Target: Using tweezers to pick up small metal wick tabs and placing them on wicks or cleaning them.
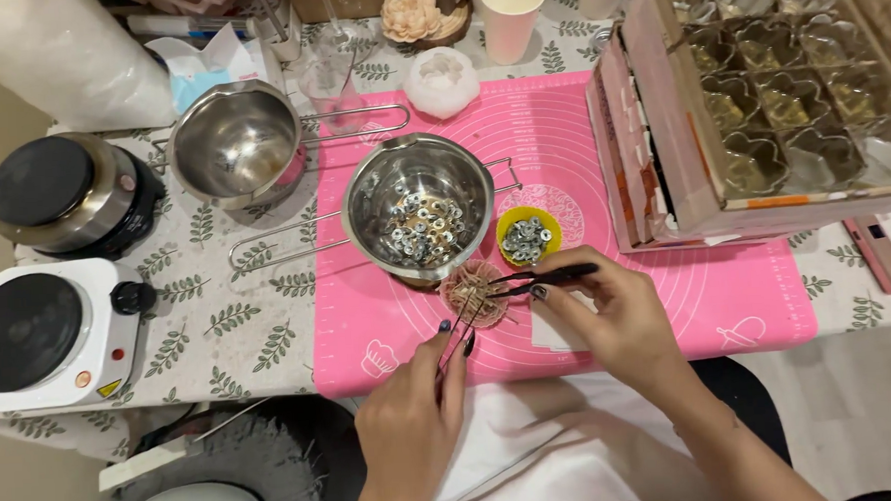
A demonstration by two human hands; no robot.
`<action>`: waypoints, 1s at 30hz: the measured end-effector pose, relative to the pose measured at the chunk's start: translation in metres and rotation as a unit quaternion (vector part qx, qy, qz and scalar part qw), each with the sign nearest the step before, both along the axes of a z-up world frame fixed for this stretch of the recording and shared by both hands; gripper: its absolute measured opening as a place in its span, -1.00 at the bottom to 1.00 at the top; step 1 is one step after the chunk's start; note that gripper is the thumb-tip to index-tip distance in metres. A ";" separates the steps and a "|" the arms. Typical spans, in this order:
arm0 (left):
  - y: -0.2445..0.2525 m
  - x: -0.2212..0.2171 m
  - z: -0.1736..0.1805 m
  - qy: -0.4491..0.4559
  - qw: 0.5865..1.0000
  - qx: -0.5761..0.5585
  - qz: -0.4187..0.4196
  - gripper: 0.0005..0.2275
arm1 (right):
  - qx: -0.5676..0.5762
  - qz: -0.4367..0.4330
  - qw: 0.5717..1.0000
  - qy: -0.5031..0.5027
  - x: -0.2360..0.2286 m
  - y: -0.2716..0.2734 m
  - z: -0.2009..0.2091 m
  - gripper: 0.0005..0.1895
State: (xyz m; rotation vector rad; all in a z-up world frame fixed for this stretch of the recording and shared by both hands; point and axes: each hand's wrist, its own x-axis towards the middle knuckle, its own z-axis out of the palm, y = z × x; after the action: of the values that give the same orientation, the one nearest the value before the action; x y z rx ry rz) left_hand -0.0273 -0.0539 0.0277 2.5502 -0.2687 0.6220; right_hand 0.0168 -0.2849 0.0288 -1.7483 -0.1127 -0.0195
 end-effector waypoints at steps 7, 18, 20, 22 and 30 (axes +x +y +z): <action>0.001 0.003 -0.004 0.001 1.000 0.030 -0.006 -0.86 | 0.000 -0.062 0.998 0.002 -0.019 -0.023 -0.008 -0.74; -0.021 0.003 -0.004 -0.035 0.994 -0.055 -0.089 -0.82 | -0.261 -0.077 0.959 -0.079 -0.065 -0.059 -0.005 -0.80; -0.030 0.004 -0.007 -0.017 0.992 -0.043 -0.116 -0.83 | -0.253 -0.065 0.962 -0.079 -0.063 -0.057 -0.005 -0.78; -0.035 0.005 -0.010 0.000 0.989 -0.031 -0.143 -0.84 | -0.244 -0.054 0.965 -0.082 -0.061 -0.055 -0.004 -0.77; -0.040 0.006 -0.011 0.067 0.981 -0.008 -0.182 -0.89 | -0.224 -0.104 0.966 -0.078 -0.054 -0.052 -0.004 -0.80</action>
State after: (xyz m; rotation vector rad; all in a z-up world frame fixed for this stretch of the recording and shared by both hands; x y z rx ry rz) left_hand -0.0214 -0.0943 0.0163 2.4259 -0.6606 0.3108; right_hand -0.0376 -0.3368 0.0250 -2.2034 -0.0496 -0.3063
